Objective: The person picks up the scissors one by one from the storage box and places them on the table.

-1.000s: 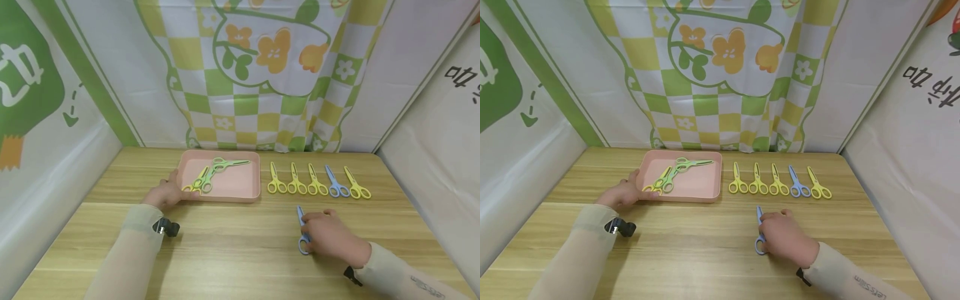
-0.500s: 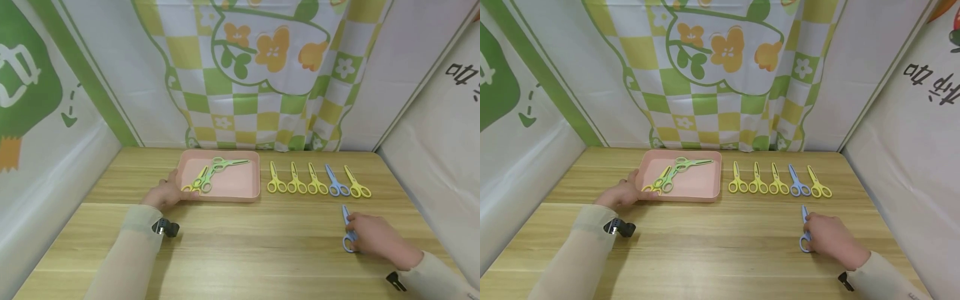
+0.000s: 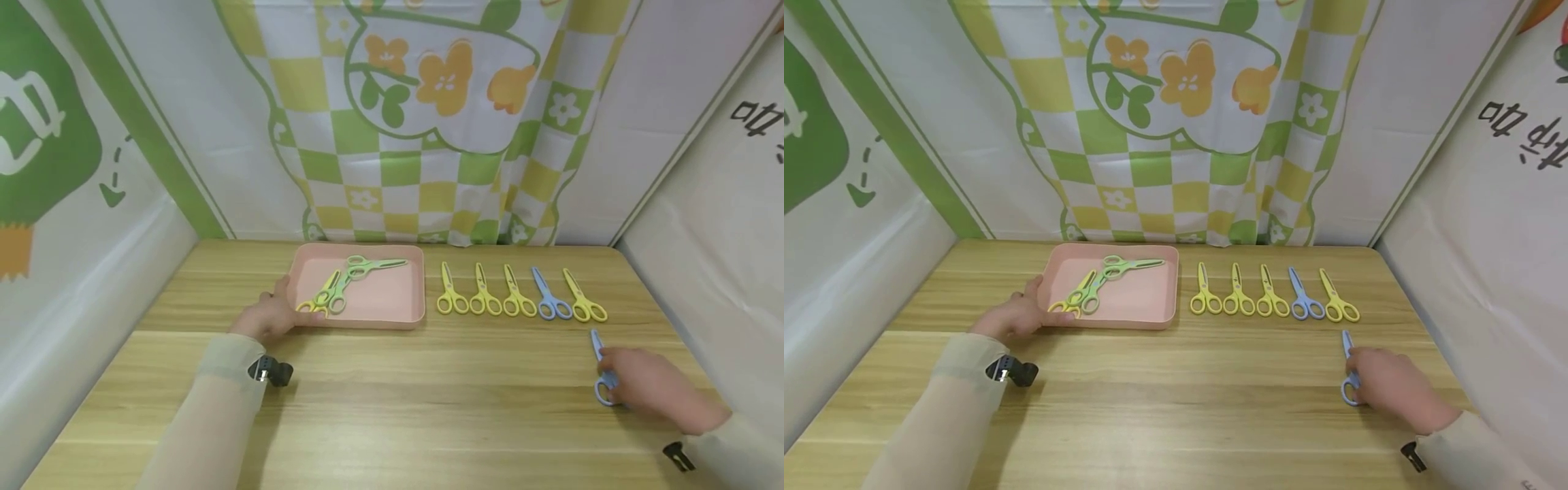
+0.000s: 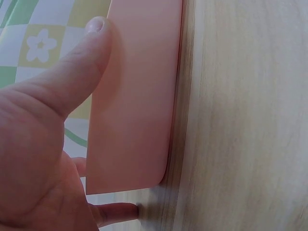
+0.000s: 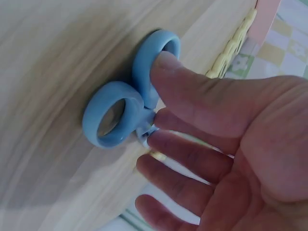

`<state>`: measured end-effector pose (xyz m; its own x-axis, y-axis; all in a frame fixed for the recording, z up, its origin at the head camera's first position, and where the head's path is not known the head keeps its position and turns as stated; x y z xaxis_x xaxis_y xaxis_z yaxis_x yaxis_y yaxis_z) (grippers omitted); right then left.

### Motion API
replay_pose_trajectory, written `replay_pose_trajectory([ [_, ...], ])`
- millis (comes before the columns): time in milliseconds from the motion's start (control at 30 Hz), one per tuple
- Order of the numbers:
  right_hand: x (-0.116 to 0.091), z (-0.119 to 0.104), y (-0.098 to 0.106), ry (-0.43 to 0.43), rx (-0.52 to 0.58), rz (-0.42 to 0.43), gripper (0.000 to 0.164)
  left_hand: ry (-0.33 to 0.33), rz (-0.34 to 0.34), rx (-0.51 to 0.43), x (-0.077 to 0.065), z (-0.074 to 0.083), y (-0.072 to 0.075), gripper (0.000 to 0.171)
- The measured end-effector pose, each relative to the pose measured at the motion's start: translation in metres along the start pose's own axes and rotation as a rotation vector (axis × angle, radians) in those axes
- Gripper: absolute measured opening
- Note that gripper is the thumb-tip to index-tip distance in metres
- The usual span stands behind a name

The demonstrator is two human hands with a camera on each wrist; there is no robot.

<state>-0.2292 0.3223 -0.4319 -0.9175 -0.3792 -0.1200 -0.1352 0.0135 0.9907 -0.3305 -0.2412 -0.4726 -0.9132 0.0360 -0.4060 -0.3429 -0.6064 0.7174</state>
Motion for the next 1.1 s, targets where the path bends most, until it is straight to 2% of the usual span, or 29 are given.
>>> replay_pose_trajectory([
  [133, 0.002, 0.008, 0.000, 0.031, 0.022, -0.001, 0.031, 0.006, 0.002, 0.005, 0.002, -0.002, 0.000, 0.151],
  [333, 0.002, 0.015, 0.000, 0.060, 0.052, -0.001, 0.038, 0.016, -0.012, -0.014, -0.006, 0.005, 0.000, 0.147],
  [533, 0.002, 0.019, 0.002, 0.072, 0.049, -0.011, 0.045, 0.022, -0.006, 0.012, -0.012, 0.008, 0.001, 0.143],
  [767, 0.004, 0.019, 0.004, 0.080, 0.038, -0.003, 0.047, 0.022, -0.015, 0.003, -0.015, 0.009, 0.001, 0.140],
  [1100, 0.002, 0.020, 0.004, 0.084, 0.055, 0.017, 0.048, 0.020, -0.005, -0.015, -0.016, 0.010, 0.002, 0.145],
])
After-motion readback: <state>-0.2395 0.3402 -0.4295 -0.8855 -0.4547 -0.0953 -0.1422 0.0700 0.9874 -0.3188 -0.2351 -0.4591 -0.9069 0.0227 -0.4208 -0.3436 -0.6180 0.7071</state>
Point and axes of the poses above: each hand's wrist, its own x-axis towards the middle knuckle, its own y-axis out of the back of the hand, z = x × y, the point moved 9 cm from there along x, towards the middle knuckle, and after that the axes turned 1 degree about -y, right-handed, at the moved point
